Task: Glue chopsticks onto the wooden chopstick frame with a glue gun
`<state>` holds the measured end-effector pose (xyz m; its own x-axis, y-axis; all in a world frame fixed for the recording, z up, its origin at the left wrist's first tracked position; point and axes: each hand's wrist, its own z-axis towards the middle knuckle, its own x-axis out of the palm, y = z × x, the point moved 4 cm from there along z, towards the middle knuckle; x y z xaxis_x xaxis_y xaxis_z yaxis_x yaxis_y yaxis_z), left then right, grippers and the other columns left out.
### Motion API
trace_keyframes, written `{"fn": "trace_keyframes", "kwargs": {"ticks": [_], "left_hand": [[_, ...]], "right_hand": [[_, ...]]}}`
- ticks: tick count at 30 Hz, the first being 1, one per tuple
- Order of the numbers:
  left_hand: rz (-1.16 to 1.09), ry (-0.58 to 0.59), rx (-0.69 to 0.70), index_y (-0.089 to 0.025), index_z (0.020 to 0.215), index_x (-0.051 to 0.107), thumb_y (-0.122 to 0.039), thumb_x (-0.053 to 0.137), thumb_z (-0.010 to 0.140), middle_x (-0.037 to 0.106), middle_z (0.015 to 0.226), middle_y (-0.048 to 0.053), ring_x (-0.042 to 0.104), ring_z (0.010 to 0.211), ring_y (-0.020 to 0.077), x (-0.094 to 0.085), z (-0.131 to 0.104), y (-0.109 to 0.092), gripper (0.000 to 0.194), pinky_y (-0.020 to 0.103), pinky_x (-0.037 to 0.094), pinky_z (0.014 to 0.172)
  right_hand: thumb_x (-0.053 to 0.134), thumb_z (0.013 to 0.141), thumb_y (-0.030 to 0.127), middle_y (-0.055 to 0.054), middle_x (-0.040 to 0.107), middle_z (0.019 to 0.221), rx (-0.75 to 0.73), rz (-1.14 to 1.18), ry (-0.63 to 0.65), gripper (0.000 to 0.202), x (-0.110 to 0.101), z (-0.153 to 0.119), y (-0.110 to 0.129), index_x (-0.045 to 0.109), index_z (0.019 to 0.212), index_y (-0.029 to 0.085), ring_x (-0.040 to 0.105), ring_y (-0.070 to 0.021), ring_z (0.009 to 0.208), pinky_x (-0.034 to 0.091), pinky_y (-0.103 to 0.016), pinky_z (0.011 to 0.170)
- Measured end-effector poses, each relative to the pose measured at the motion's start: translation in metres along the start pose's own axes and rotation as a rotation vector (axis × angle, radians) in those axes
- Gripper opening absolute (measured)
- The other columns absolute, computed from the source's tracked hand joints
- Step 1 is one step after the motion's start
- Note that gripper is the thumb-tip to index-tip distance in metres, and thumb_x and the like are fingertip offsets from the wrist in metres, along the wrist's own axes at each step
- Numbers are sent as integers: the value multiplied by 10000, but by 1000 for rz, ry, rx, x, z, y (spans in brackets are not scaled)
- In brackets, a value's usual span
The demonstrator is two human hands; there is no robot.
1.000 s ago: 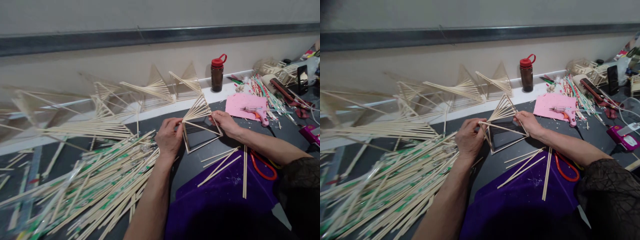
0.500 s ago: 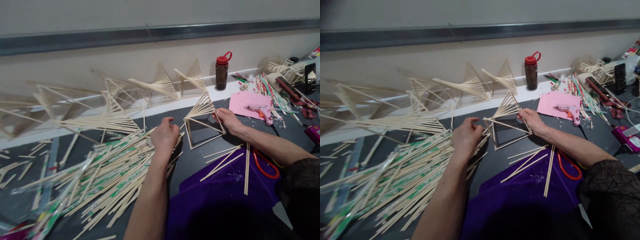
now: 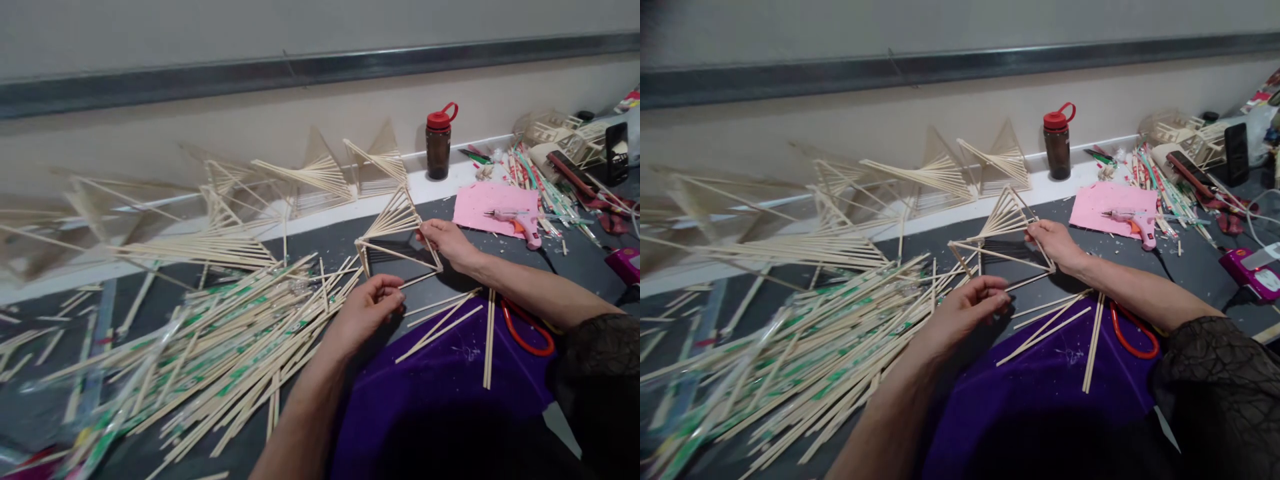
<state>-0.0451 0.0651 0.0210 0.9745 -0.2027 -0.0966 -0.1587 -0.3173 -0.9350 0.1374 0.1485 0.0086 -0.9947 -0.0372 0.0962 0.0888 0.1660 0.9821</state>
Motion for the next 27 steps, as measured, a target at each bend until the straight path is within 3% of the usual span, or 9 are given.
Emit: {"fn": "trace_keyframes", "kwargs": {"ticks": [3, 5, 9, 14, 20, 27], "left_hand": [[-205, -202, 80, -172, 921, 680, -224, 763, 610, 707, 843, 35, 660, 734, 145, 8, 15, 17, 326, 215, 479, 573], [-360, -251, 90, -169, 938, 681, -185, 752, 630, 718, 912, 49, 680, 812, 157, 14, 24, 21, 317, 230, 516, 634], [-637, -213, 17, -164, 963, 692, -112, 720, 706, 743, 936, 54, 700, 805, 138, 29, 39, 17, 264, 233, 539, 686], [-837, -210, -67, -141, 886, 674, -57, 649, 793, 738, 748, 26, 697, 660, 111, 40, 59, 5, 128, 200, 514, 605], [-882, -156, -60, -132, 852, 672, -68, 686, 794, 730, 683, 10, 690, 603, 102, 44, 70, -9, 87, 186, 527, 572], [-843, -183, -67, -114, 767, 670, -132, 763, 768, 698, 621, -3, 623, 484, 76, 42, 74, -17, 94, 151, 484, 448]], "right_hand": [[565, 842, 268, 9, 637, 691, 23, 22, 24, 167, 3, -3, -1, 603, 713, 170, 519, -92, 605, 390, -217, 584], [555, 843, 262, 13, 626, 671, 27, 37, 44, 170, 5, -3, -2, 602, 709, 168, 509, -89, 583, 380, -218, 570], [560, 835, 279, 21, 617, 660, -5, 42, 65, 169, 5, -1, -6, 604, 713, 170, 502, -90, 581, 382, -221, 576], [542, 846, 334, 22, 597, 659, -150, -102, 70, 220, 1, 4, -8, 601, 710, 172, 494, -100, 598, 386, -233, 596], [451, 908, 410, 17, 567, 644, -372, -425, 68, 327, -4, 3, -1, 592, 716, 186, 504, -128, 634, 374, -250, 613], [411, 943, 409, 10, 580, 674, -466, -555, 82, 330, -4, -1, 6, 591, 769, 194, 539, -135, 650, 396, -257, 662]]}}
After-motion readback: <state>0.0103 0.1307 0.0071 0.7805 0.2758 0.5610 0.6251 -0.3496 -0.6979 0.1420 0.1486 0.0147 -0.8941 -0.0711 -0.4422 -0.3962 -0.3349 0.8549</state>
